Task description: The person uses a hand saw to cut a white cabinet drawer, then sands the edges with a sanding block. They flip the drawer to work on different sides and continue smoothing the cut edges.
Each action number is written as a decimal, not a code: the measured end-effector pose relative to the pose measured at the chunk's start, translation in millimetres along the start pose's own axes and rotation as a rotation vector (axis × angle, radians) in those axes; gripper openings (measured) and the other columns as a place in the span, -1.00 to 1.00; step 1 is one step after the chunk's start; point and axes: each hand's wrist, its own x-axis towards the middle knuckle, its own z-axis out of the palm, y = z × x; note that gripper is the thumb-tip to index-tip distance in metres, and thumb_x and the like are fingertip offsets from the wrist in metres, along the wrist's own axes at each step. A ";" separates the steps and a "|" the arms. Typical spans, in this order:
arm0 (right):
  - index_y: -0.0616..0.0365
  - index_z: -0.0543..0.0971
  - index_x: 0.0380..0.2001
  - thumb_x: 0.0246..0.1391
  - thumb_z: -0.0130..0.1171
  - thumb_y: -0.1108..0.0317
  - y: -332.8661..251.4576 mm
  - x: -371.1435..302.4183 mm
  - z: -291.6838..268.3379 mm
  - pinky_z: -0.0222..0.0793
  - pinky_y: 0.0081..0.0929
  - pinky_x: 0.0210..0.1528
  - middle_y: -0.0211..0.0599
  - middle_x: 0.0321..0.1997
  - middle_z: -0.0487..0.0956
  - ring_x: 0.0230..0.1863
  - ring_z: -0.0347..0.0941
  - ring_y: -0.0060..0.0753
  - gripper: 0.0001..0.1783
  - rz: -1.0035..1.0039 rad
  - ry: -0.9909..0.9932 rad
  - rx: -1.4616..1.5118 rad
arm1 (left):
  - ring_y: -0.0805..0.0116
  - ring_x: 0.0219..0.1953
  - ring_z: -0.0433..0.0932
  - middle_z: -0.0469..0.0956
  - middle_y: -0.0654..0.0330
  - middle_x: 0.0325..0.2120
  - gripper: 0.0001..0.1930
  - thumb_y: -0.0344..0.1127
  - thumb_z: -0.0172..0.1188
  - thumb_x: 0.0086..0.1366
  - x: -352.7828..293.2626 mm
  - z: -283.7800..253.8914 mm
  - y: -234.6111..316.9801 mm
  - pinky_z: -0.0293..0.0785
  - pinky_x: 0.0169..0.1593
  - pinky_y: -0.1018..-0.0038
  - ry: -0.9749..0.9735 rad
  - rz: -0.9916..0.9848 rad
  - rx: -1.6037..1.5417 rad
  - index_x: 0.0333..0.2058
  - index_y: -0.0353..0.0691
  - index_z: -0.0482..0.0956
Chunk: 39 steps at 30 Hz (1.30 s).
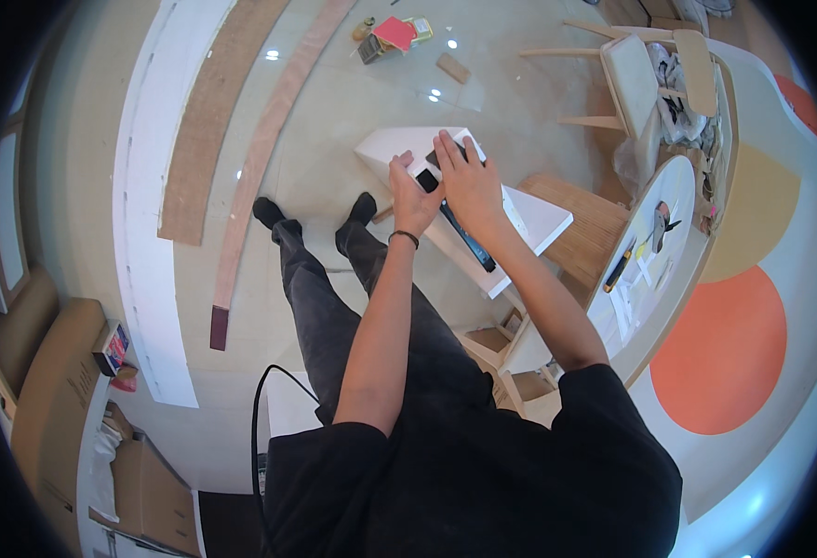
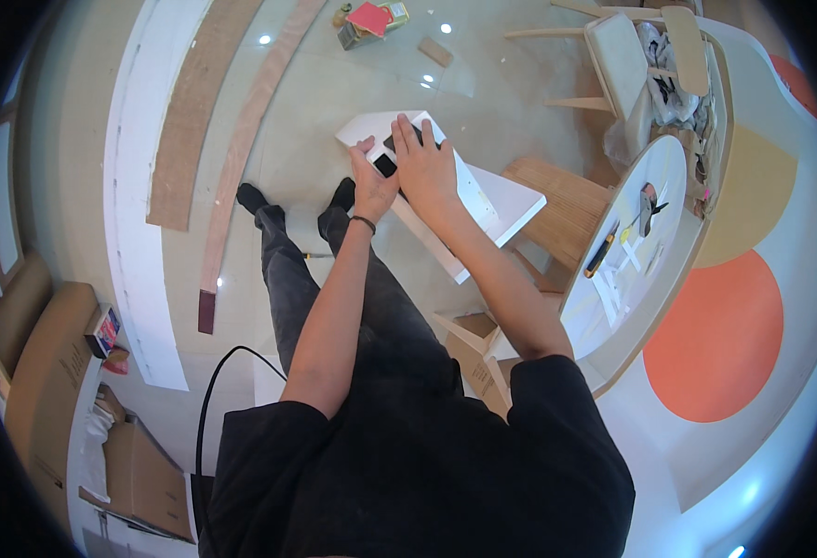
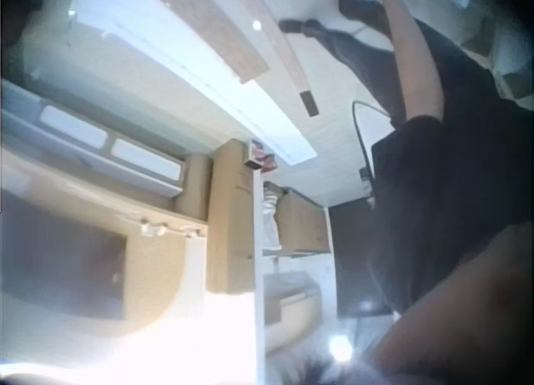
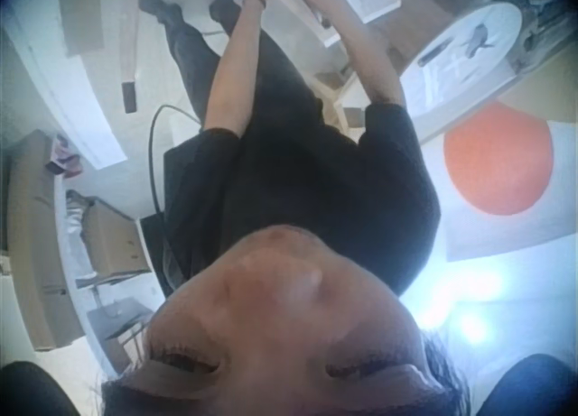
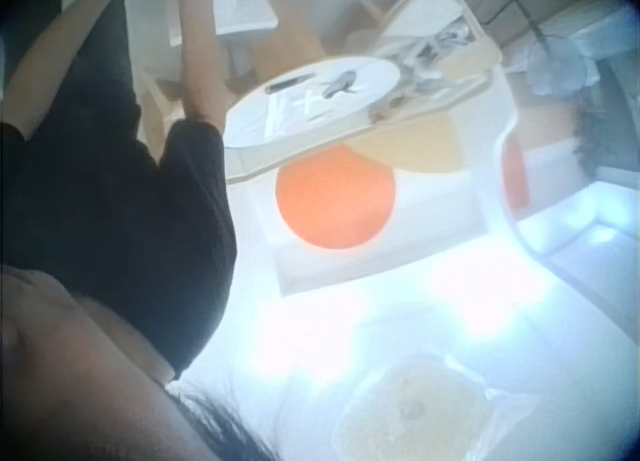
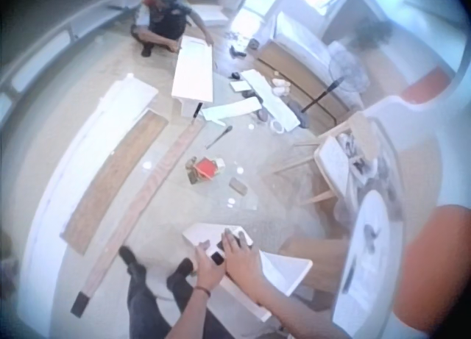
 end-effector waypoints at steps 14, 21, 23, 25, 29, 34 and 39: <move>0.12 0.26 0.40 0.08 0.19 0.32 -18.8 2.4 -14.9 0.38 -0.14 0.10 -0.36 0.50 0.26 0.46 0.18 0.01 -0.21 0.156 0.025 -0.042 | -0.15 0.23 0.26 0.29 -0.20 0.13 -0.09 -0.12 0.56 -0.01 -1.2 2.8 -8.3 0.23 0.29 0.13 -0.001 0.014 0.030 0.14 -0.42 0.15; 0.10 0.27 0.40 0.15 0.11 0.25 -34.2 -1.1 -8.9 0.37 -0.13 0.13 -0.39 0.49 0.27 0.48 0.15 -0.05 -0.28 0.189 0.052 -0.098 | -0.08 0.30 0.22 0.28 -0.18 0.14 -0.15 -0.15 0.54 0.05 -0.4 1.4 -6.7 0.12 0.36 0.13 -0.032 -0.002 0.046 0.12 -0.40 0.16; 0.12 0.28 0.39 0.14 0.12 0.24 -37.0 -1.7 -7.0 0.34 -0.13 0.14 -0.36 0.47 0.30 0.46 0.18 -0.05 -0.27 0.144 0.021 -0.043 | -0.11 0.26 0.23 0.28 -0.18 0.15 -0.10 -0.15 0.56 -0.03 -0.6 1.7 -6.3 0.19 0.33 0.15 0.000 -0.010 -0.025 0.14 -0.41 0.17; 0.13 0.30 0.38 0.14 0.13 0.24 -35.8 -0.1 -3.5 0.34 -0.12 0.13 -0.36 0.46 0.31 0.46 0.19 -0.04 -0.28 0.126 0.102 -0.085 | -0.12 0.25 0.24 0.28 -0.18 0.16 -0.07 -0.15 0.57 -0.07 -1.5 2.0 -6.9 0.21 0.31 0.17 -0.018 -0.071 -0.089 0.15 -0.41 0.17; 0.15 0.32 0.36 0.13 0.13 0.24 -28.7 6.8 6.1 0.35 -0.10 0.08 -0.35 0.45 0.34 0.44 0.21 -0.03 -0.29 0.228 0.151 -0.125 | -0.11 0.25 0.24 0.27 -0.17 0.16 -0.07 -0.13 0.56 -0.04 -0.5 1.7 -11.0 0.21 0.31 0.18 -0.040 -0.055 -0.034 0.16 -0.41 0.15; 0.16 0.32 0.36 0.15 0.10 0.24 -36.5 2.2 12.6 0.37 -0.07 0.07 -0.35 0.44 0.34 0.43 0.23 -0.01 -0.30 0.126 0.076 0.021 | -0.01 0.20 0.32 0.30 -0.18 0.11 -0.13 -0.14 0.54 0.04 2.9 2.5 -12.7 0.25 0.28 0.23 -0.014 -0.019 -0.020 0.14 -0.40 0.17; 0.14 0.33 0.35 0.13 0.15 0.28 53.7 52.8 3.1 0.31 -0.09 0.18 -0.08 0.39 0.36 0.40 0.24 0.03 -0.31 0.456 0.031 -0.143 | -0.08 0.18 0.37 0.39 -0.17 0.09 -0.14 -0.06 0.54 0.01 -3.6 -7.8 13.1 0.30 0.25 0.16 -0.054 -0.111 0.011 0.14 -0.40 0.27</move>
